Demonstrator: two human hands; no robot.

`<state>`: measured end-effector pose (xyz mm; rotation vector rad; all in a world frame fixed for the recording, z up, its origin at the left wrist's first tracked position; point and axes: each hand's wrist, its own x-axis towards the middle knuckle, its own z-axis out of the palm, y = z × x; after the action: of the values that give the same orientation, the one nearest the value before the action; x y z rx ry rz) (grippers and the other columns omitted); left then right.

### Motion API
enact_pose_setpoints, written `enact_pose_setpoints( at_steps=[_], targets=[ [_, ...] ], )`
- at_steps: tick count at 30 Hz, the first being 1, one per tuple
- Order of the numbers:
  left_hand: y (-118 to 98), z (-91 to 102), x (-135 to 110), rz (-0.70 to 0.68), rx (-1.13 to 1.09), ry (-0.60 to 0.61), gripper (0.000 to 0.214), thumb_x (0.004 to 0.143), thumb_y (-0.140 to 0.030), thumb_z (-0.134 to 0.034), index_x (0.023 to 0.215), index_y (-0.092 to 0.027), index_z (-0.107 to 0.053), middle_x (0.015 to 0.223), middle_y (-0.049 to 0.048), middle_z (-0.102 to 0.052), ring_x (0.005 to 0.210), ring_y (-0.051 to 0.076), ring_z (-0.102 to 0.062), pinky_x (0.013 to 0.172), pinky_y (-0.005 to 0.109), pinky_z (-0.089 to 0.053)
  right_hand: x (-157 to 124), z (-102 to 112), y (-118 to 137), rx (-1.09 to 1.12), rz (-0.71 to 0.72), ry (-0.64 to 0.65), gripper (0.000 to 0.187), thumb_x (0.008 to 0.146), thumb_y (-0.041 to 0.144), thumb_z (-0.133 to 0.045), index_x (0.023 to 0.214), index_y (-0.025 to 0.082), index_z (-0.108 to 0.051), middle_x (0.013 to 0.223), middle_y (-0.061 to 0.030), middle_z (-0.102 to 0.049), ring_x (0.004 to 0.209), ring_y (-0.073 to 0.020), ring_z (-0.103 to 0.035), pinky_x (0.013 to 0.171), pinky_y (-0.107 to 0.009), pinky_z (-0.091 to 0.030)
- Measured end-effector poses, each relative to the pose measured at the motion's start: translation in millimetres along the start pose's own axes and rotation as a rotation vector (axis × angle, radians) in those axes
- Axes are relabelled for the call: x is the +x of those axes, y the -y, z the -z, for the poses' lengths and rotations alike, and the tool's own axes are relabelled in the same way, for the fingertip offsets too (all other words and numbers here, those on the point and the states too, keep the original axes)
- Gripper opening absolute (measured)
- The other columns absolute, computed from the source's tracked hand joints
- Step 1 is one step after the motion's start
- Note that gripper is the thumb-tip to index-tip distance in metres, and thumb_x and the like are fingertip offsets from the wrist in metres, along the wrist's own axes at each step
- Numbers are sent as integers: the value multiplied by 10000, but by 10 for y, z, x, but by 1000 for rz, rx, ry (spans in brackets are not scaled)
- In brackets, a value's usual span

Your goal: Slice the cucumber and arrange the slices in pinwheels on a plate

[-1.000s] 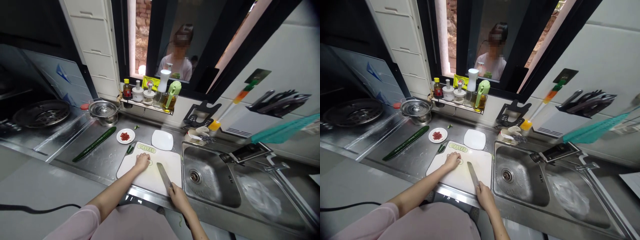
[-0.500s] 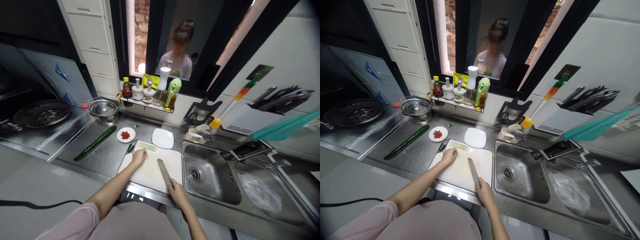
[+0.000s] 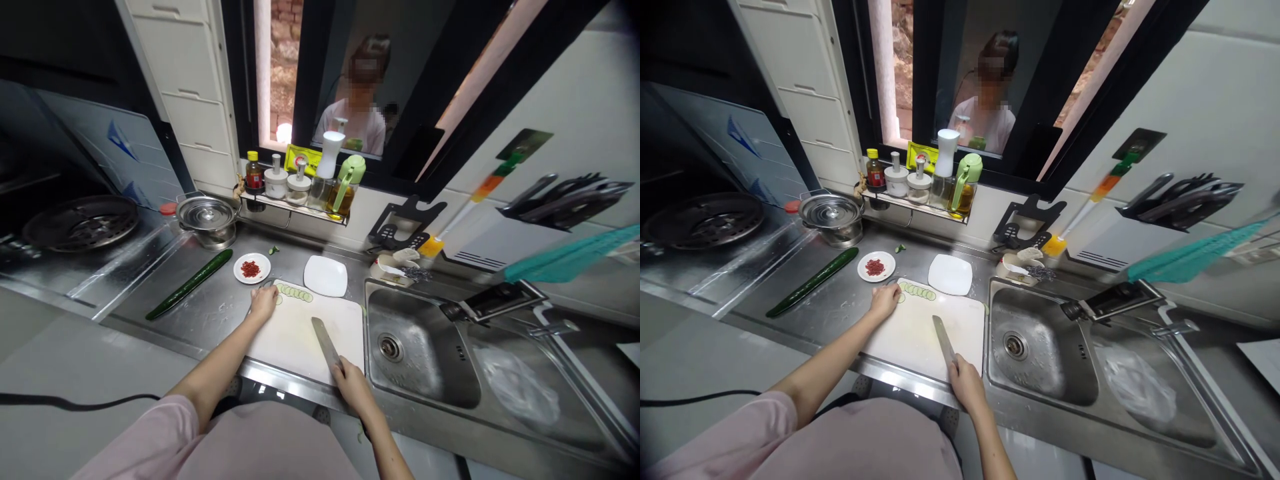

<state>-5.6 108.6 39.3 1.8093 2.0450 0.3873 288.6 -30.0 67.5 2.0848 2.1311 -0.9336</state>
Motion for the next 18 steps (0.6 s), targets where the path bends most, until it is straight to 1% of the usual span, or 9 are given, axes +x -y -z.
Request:
enact_pose_setpoints(
  at_steps=[5, 12, 18],
  targets=[
    [23, -31, 14, -35, 59, -5, 208, 870, -186, -448, 960, -215, -633, 1021, 83, -688, 1014, 253, -560, 877, 384, -306, 14, -11, -9, 2, 2, -2, 255, 933, 291, -357, 969, 192, -590, 887, -65, -695, 848, -183, -619, 683, -224, -338],
    [24, -19, 30, -55, 131, 0, 283, 885, -178, -395, 976, -212, -660, 1026, 104, -676, 1010, 267, -543, 884, 398, -298, 26, 5, 17, -11, -12, 9, 260, 938, 289, -355, 978, 194, -595, 881, -58, -696, 841, -175, -612, 673, -221, -327],
    [-23, 21, 4, -48, 155, 23, 317, 889, -196, -391, 923, -197, -706, 1094, 160, -639, 1109, 305, -470, 924, 430, -267, 30, 26, 56, -13, -25, 20, 255, 935, 290, -368, 988, 194, -598, 881, -56, -690, 843, -177, -609, 669, -224, -325]
  ],
)
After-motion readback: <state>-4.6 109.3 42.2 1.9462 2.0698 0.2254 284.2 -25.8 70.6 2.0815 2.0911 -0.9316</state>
